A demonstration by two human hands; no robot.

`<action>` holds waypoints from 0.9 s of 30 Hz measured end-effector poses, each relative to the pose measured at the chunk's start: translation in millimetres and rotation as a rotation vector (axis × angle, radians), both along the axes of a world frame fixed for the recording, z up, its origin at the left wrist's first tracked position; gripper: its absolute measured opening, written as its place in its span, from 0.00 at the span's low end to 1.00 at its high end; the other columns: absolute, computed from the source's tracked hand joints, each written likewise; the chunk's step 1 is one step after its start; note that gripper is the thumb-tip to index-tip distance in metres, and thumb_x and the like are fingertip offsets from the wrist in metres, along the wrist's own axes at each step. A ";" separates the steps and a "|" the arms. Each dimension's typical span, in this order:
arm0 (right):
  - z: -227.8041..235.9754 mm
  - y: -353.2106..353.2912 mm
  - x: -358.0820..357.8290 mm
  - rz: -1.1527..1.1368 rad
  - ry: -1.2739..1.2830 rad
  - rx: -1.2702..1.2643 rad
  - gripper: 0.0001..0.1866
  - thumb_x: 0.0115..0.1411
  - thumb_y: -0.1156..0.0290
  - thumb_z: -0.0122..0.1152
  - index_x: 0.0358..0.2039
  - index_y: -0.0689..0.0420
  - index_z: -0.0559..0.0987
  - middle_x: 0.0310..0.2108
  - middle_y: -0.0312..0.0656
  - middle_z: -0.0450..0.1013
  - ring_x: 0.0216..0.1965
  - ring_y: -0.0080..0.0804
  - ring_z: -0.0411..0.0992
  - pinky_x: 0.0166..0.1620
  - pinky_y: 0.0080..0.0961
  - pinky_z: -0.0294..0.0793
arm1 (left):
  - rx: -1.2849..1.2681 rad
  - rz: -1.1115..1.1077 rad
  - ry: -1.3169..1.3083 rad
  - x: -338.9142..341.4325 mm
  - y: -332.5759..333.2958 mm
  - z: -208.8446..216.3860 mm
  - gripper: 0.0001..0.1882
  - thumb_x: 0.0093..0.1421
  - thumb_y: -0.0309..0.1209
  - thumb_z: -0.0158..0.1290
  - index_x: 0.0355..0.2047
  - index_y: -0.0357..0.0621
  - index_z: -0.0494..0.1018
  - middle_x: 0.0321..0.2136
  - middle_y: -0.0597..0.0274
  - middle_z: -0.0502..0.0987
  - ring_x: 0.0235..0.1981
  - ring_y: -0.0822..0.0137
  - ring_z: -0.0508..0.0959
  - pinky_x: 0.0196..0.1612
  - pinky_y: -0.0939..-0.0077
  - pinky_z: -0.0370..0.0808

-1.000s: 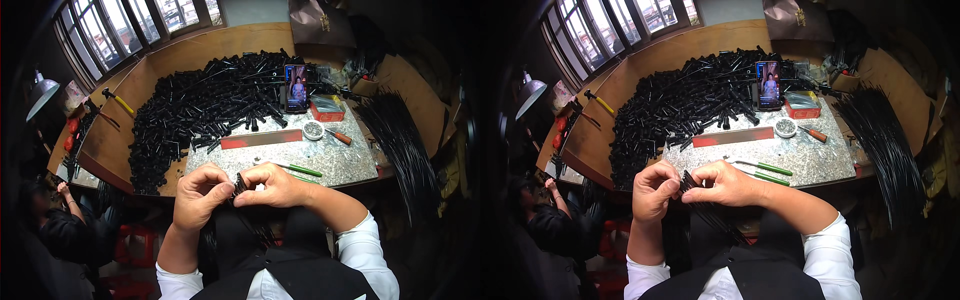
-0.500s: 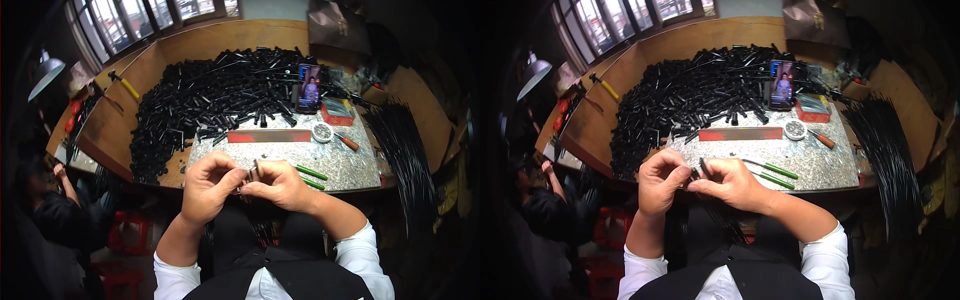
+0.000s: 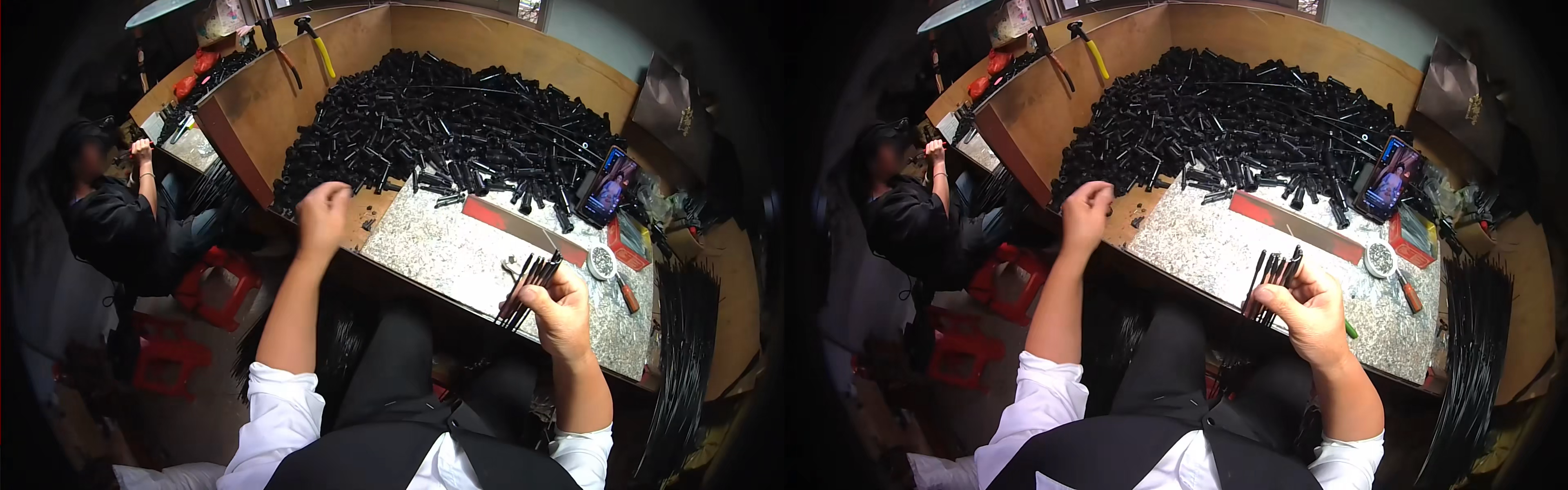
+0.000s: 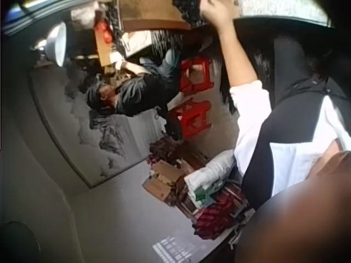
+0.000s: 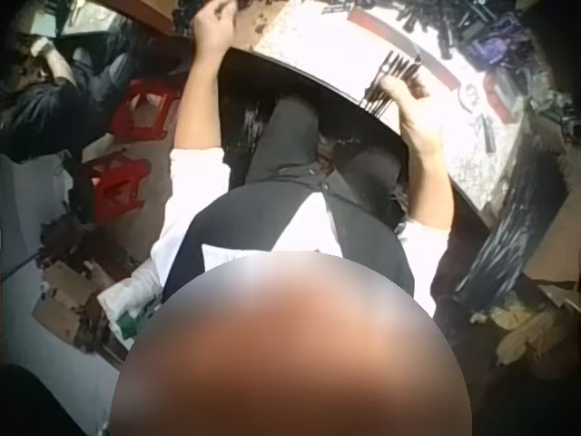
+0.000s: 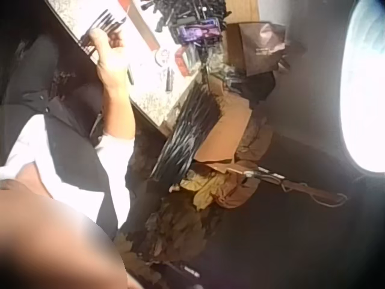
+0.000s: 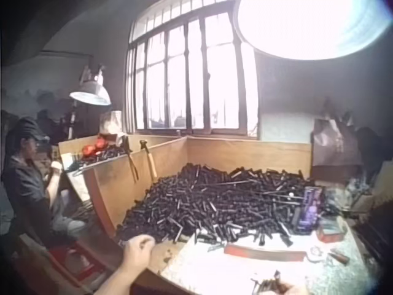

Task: Assembling metal ribs into a center hub for umbrellas at a workbench.

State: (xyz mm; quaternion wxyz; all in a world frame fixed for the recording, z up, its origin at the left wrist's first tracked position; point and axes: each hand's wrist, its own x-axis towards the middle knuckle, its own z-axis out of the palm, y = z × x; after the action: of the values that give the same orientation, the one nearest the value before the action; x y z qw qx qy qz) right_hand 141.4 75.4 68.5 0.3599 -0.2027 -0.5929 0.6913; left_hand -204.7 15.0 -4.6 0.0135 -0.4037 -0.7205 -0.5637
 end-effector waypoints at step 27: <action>2.9 3.4 20.7 0.058 0.055 -0.061 0.08 0.59 0.72 0.61 0.32 0.63 0.73 0.27 0.35 0.73 0.29 0.16 0.72 0.33 0.15 0.73 | -0.441 0.012 0.536 12.7 6.7 -18.8 0.12 0.51 0.24 0.56 0.37 0.38 0.74 0.31 0.48 0.75 0.34 0.46 0.76 0.37 0.56 0.72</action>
State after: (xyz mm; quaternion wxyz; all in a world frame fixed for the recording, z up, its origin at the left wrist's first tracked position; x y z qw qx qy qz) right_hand 162.1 78.8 71.4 0.3496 -0.1772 -0.5671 0.7244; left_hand -192.0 21.7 -23.4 0.1178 -0.5264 -0.7982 -0.2681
